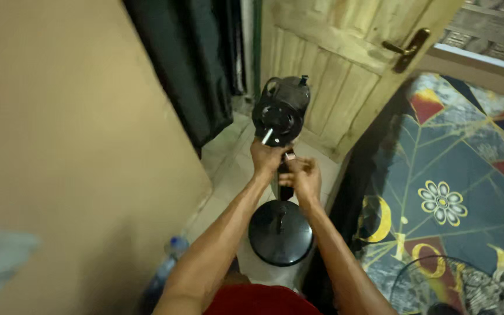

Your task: The person assembles a standing fan by attaching the motor housing to the stand and securing it with a screwdriver. They then attach the fan blades to the motor shaft and secure them with a nut.

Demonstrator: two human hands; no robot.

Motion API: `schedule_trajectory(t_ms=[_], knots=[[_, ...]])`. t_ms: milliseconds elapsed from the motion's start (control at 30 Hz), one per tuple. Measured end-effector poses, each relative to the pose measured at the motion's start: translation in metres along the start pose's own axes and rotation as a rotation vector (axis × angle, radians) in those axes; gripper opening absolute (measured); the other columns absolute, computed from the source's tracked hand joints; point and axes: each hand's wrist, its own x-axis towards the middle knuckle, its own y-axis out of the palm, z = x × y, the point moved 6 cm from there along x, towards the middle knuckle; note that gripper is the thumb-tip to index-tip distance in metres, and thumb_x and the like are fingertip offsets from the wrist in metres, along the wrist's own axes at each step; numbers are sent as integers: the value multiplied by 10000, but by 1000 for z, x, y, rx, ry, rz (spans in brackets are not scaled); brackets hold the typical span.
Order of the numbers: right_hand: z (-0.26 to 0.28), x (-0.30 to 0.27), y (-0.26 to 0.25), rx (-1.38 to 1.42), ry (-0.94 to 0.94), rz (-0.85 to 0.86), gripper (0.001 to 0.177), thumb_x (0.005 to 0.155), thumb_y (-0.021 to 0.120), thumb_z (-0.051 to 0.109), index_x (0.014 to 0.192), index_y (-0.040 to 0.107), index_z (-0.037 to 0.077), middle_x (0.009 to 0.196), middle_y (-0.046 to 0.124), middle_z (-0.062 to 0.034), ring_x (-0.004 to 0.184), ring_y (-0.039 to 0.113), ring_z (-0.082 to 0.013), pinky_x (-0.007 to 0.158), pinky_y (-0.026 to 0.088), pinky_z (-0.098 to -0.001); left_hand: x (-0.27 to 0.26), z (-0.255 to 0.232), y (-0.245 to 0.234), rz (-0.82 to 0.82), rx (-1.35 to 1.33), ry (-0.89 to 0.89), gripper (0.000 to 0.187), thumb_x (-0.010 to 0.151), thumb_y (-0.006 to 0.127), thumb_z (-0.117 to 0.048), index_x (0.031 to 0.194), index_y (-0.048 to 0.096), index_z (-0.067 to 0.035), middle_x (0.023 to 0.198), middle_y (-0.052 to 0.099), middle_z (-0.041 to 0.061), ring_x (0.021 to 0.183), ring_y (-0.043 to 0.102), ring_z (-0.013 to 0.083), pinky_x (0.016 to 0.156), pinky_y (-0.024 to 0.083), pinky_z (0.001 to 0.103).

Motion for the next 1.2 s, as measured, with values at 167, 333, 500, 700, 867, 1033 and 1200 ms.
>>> schedule_trajectory(t_ms=[167,333,500,700,867,1033,1200], knots=[[-1,46,13,-1,30,-119,226,912,691,183,973,658,-32,823,729,-160,641,725,-220,588,600,-354,48,3,30,200,-20,-60,567,673,937,-124,1151,657,-3,1008,739,81,857,690,185,715,561,358],[45,49,13,-406,-540,-415,280,854,819,48,1036,638,-65,923,710,-208,797,695,-275,655,576,-362,82,14,73,363,-80,-79,523,673,916,-94,1129,676,-1,1016,758,87,879,723,178,753,597,345],[9,114,-2,253,152,-401,223,932,691,204,982,616,0,827,714,-172,607,713,-222,544,605,-349,124,30,118,487,-131,-109,527,647,912,-71,1114,675,-13,1014,758,81,894,717,174,764,587,327],[23,152,-14,-15,-117,-557,242,944,746,133,1031,592,-33,854,698,-166,652,688,-205,560,583,-348,159,51,172,567,-78,-168,536,634,935,-94,1107,695,-13,1002,769,74,881,704,160,776,573,322],[9,177,-28,404,37,-606,236,923,619,214,1027,574,7,806,729,-169,606,727,-255,550,618,-363,170,81,208,720,-80,-183,542,644,932,-114,1117,685,-20,1014,763,60,894,697,153,791,561,319],[23,182,-40,-189,-149,-978,280,850,730,134,1050,622,-31,871,719,-226,710,733,-280,590,617,-394,172,112,255,924,-1,-168,539,621,949,-128,1077,686,-14,978,771,76,876,722,188,790,580,331],[-18,201,-49,615,47,-1065,268,1004,546,262,1066,550,1,842,719,-215,640,724,-304,572,608,-396,162,136,305,1227,-83,-60,482,674,970,-144,1068,735,3,1010,772,85,890,723,211,801,574,348]])
